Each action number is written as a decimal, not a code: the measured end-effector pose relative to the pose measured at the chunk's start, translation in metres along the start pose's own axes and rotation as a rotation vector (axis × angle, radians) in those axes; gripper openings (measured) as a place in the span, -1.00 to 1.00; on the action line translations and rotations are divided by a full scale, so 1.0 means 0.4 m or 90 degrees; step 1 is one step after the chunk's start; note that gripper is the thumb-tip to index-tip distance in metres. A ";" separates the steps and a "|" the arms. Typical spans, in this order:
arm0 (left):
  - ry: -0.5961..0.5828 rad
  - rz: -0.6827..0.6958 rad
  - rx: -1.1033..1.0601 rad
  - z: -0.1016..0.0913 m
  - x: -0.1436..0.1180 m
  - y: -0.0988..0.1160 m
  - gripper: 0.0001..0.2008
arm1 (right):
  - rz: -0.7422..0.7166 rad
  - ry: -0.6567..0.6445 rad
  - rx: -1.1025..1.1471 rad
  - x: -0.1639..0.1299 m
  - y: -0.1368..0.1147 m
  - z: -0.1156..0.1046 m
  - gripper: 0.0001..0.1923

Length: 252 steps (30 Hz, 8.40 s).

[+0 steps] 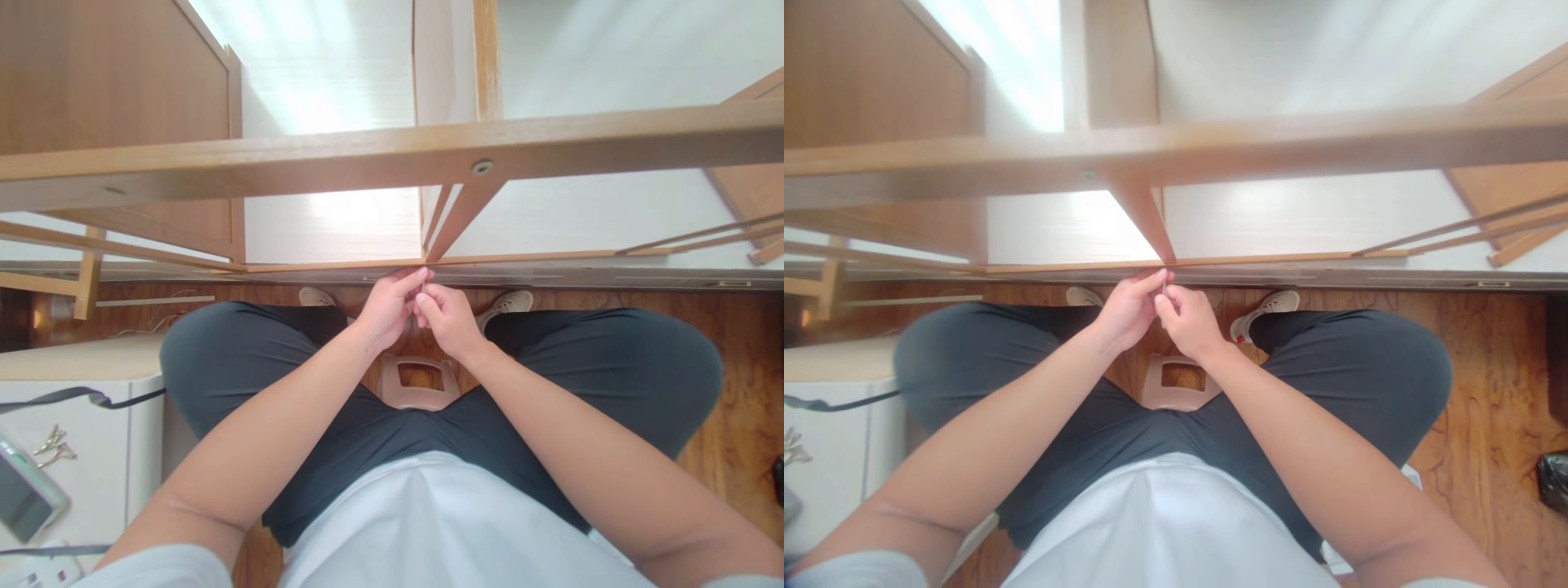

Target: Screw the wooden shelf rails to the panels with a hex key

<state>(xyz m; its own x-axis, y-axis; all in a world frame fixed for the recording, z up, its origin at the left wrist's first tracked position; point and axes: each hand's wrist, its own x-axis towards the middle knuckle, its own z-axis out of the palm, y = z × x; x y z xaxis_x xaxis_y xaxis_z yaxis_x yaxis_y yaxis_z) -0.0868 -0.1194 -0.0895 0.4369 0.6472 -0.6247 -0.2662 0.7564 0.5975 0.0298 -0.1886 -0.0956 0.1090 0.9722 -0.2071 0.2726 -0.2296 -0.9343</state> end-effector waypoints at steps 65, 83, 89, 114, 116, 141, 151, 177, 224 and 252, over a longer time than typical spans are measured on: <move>0.005 0.034 0.092 0.020 0.004 -0.031 -0.75 | 0.284 -0.188 0.583 -0.001 0.020 -0.011 -0.69; -0.005 0.075 0.090 0.006 0.007 -0.046 -0.68 | 0.177 -0.100 0.473 -0.013 0.026 0.013 -0.57; -0.009 0.065 0.080 0.008 0.009 -0.048 -0.62 | 0.111 -0.046 0.373 -0.018 0.028 0.023 -0.60; 0.031 0.132 0.032 0.013 0.028 -0.053 -0.87 | -0.066 0.079 -0.054 -0.027 0.046 0.020 -0.81; 0.032 0.131 0.028 0.013 0.027 -0.052 -0.87 | -0.066 0.080 -0.068 -0.028 0.044 0.019 -0.81; 0.016 0.151 0.031 0.003 0.038 -0.059 -0.87 | -0.022 0.131 -0.348 -0.033 0.033 0.022 -0.68; 0.033 0.125 0.030 0.005 0.035 -0.051 -0.87 | -0.015 0.097 -0.334 -0.030 0.033 0.026 -0.68; 0.031 0.146 0.020 -0.005 0.047 -0.058 -0.88 | -0.057 0.061 -0.235 -0.038 0.026 0.022 -0.70; 0.060 0.122 0.052 0.010 0.031 -0.047 -0.89 | -0.058 0.059 -0.229 -0.029 0.037 0.017 -0.74; 0.045 0.137 0.048 0.007 0.031 -0.052 -0.86 | -0.026 0.075 0.040 -0.012 0.061 0.018 -0.83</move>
<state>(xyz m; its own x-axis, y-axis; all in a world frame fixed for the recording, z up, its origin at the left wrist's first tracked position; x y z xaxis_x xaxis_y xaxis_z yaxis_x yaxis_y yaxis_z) -0.0734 -0.1273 -0.1083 0.3149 0.7994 -0.5116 -0.2807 0.5934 0.7544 0.0289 -0.1987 -0.1194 0.2111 0.9678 -0.1371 0.2197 -0.1836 -0.9581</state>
